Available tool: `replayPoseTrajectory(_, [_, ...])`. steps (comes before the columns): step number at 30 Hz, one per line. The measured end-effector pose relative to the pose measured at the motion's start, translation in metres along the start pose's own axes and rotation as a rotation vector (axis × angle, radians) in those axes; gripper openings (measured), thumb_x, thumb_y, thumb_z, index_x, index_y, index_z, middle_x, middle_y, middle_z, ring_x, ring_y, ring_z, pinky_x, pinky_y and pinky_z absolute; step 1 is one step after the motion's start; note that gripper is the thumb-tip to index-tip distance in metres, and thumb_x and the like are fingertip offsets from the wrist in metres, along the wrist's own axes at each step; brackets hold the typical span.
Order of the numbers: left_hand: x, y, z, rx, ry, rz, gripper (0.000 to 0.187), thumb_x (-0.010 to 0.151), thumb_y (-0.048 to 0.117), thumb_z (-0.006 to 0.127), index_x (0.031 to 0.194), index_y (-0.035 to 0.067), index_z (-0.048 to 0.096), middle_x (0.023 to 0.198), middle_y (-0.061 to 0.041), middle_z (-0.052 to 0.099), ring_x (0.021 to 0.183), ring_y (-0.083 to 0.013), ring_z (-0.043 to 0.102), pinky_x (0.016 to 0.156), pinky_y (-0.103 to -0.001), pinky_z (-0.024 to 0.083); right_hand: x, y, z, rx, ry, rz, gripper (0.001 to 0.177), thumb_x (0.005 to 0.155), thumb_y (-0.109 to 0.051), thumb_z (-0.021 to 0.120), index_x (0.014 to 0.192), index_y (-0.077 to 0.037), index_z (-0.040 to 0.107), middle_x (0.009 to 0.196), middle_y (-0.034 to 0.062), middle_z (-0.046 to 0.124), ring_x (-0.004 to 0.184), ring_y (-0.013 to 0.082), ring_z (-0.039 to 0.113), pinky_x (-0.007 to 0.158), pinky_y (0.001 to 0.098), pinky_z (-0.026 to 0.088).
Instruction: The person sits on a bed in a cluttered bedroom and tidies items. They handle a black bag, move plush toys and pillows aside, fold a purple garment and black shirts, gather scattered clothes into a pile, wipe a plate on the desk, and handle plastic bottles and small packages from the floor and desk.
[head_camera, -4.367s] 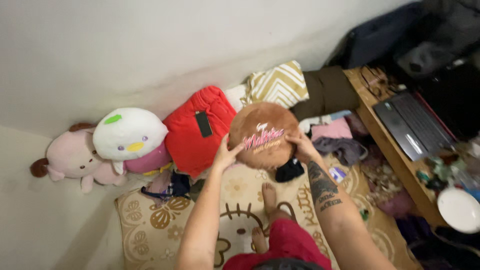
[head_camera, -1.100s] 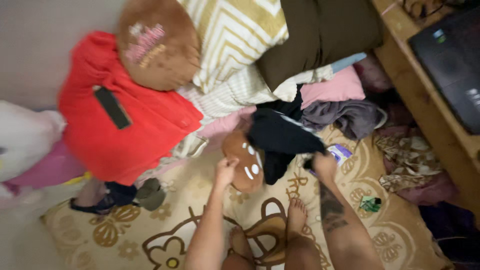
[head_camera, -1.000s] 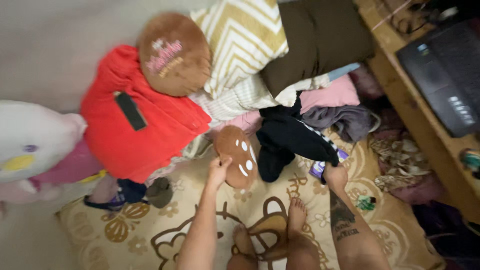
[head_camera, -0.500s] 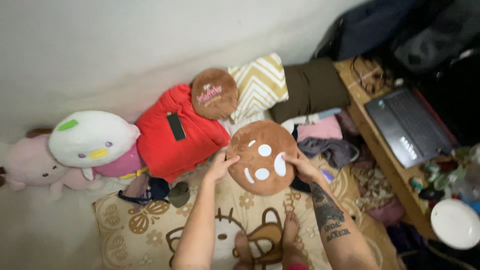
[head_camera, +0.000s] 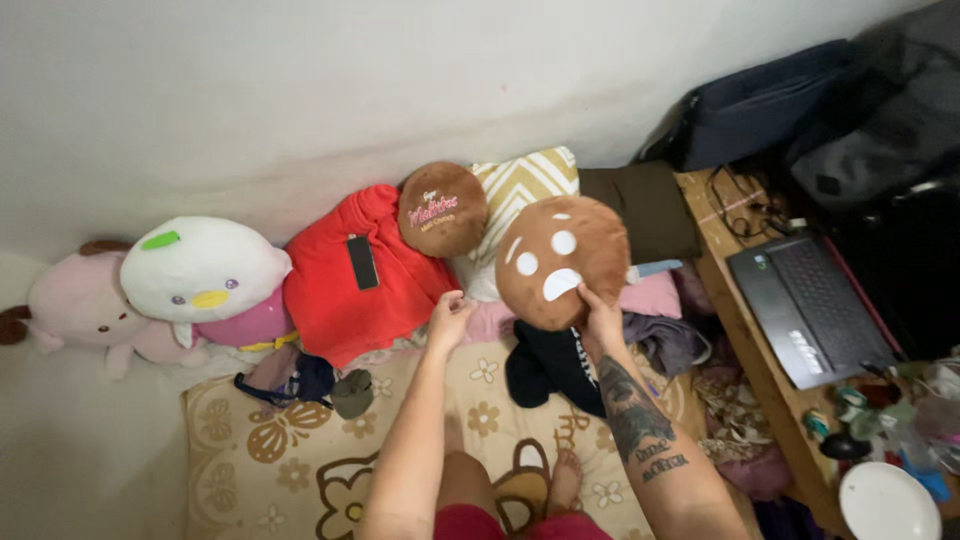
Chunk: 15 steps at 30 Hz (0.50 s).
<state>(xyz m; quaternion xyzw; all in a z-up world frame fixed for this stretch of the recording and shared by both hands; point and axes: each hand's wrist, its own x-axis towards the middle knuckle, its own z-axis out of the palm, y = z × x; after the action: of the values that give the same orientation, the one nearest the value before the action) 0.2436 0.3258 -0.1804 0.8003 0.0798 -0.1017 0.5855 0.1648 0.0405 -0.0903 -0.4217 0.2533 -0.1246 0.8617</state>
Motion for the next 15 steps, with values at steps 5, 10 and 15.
replayPoseTrajectory(5, [0.049,-0.022,-0.014,0.261,0.133,0.158,0.061,0.087,0.036,0.078,0.133,-0.001,0.060,0.128,-0.023,0.067,0.120,-0.0336,0.063,0.101,-0.040,0.050,0.052,0.029,-0.001,0.188,-0.035,0.101,0.062,0.091,-0.017,0.071,0.148,-0.013,0.049,0.142,0.0088,0.060,0.128,0.0284,0.059,0.105,0.0472,0.050])
replayPoseTrajectory(10, [0.129,-0.034,-0.027,0.255,0.157,0.055,0.069,0.087,0.040,0.078,0.136,-0.002,0.054,0.133,-0.025,0.062,0.123,-0.0365,0.059,0.103,-0.043,0.046,0.120,0.066,0.000,0.231,0.052,0.166,0.060,0.092,-0.026,0.070,0.148,-0.013,0.051,0.140,0.0065,0.062,0.126,0.0275,0.060,0.103,0.0478,0.049])
replayPoseTrajectory(15, [0.219,-0.055,-0.033,-0.014,0.225,-0.118,0.068,0.089,0.041,0.080,0.136,-0.001,0.053,0.120,-0.020,0.068,0.107,-0.0263,0.065,0.094,-0.040,0.053,0.173,0.094,0.012,0.133,0.192,0.066,0.061,0.092,-0.027,0.068,0.148,-0.017,0.048,0.139,0.0048,0.060,0.125,0.0263,0.057,0.100,0.0482,0.045])
